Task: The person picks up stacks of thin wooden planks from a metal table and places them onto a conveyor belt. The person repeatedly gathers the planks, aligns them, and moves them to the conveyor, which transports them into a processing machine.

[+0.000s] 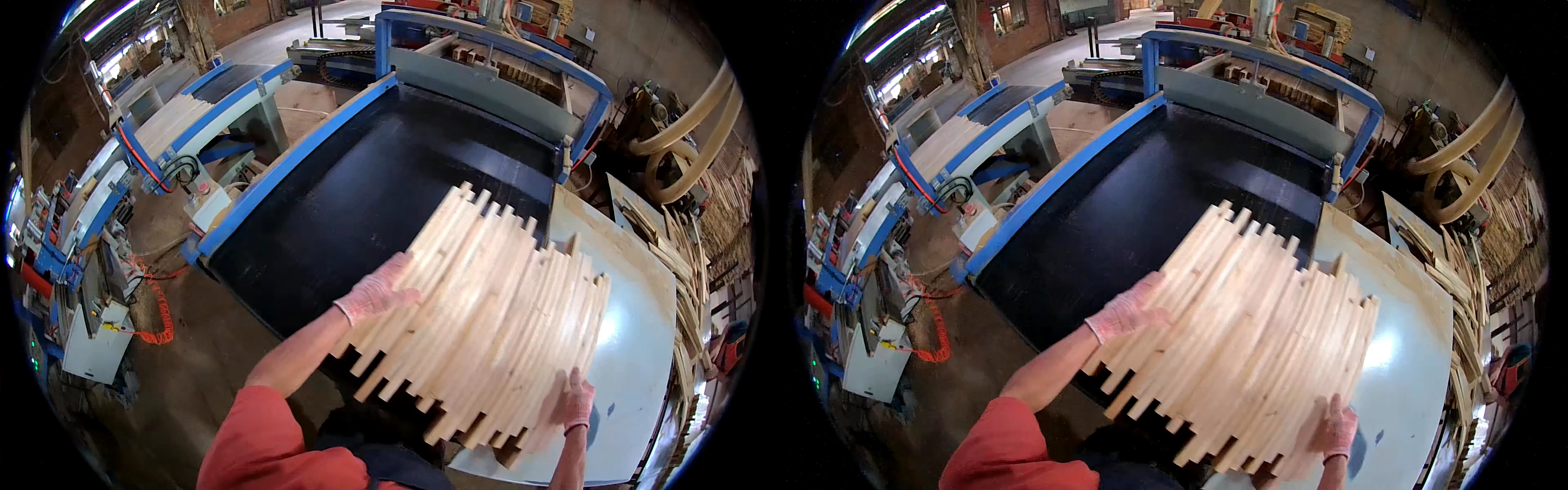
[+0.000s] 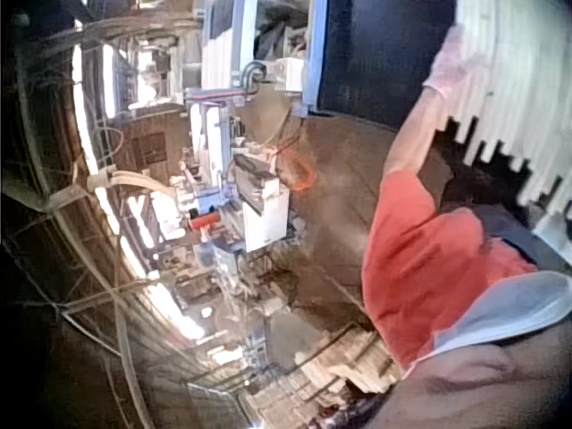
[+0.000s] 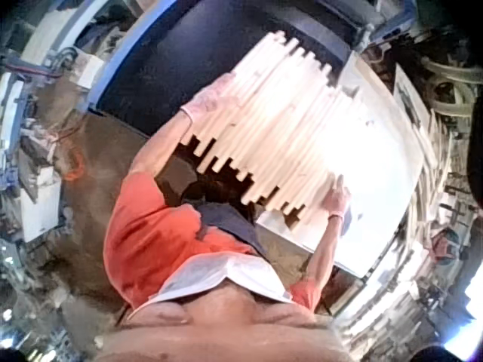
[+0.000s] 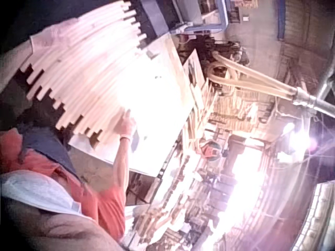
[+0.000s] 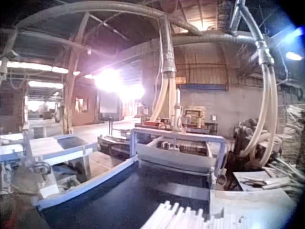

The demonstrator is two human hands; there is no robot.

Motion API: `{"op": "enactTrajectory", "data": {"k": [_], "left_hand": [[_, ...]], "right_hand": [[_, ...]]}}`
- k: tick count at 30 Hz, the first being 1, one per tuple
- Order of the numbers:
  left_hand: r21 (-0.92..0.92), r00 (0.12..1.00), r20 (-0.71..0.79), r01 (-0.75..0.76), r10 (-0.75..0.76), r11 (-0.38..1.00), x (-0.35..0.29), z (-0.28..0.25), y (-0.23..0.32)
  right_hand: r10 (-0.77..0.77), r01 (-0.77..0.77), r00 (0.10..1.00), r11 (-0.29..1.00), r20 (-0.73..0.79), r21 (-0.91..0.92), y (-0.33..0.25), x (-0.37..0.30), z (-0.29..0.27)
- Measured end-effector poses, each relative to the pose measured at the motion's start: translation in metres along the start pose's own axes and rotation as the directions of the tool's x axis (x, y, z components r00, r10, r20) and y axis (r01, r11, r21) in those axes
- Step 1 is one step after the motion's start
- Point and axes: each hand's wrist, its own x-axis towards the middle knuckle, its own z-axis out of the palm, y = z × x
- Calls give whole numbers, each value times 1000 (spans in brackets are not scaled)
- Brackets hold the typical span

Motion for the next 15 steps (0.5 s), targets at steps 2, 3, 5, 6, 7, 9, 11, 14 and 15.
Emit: {"op": "enactTrajectory", "data": {"k": [2,3,5,6,7,9,11,14,15], "left_hand": [[439,999,-49,22,0,898,3,-93,-43],[587,998,-61,42,-8,808,0,-126,-44],[719,993,-119,78,12,691,1,-178,-75],[763,990,-136,123,-29,634,-1,-205,-83],[787,981,-173,193,-91,586,-1,-227,-85],[827,946,-258,321,-195,461,6,-267,-103],[771,881,-366,468,-300,432,13,-297,-120],[710,845,-444,535,-299,458,18,-335,-148],[699,844,-469,536,-261,474,22,-342,-162]], "right_hand": [[72,-78,994,994,77,82,-95,-26,70],[47,-60,992,992,115,110,-120,-40,89],[29,-32,988,999,154,18,-153,-41,135],[78,-104,969,989,233,100,-181,-47,158],[115,-176,944,969,308,176,-207,-53,179],[-67,29,961,989,267,144,-235,-56,234],[31,-67,940,993,340,96,-286,-65,272],[-81,97,934,995,348,-28,-360,-83,304],[-61,99,939,990,339,-96,-371,-83,315]]}}
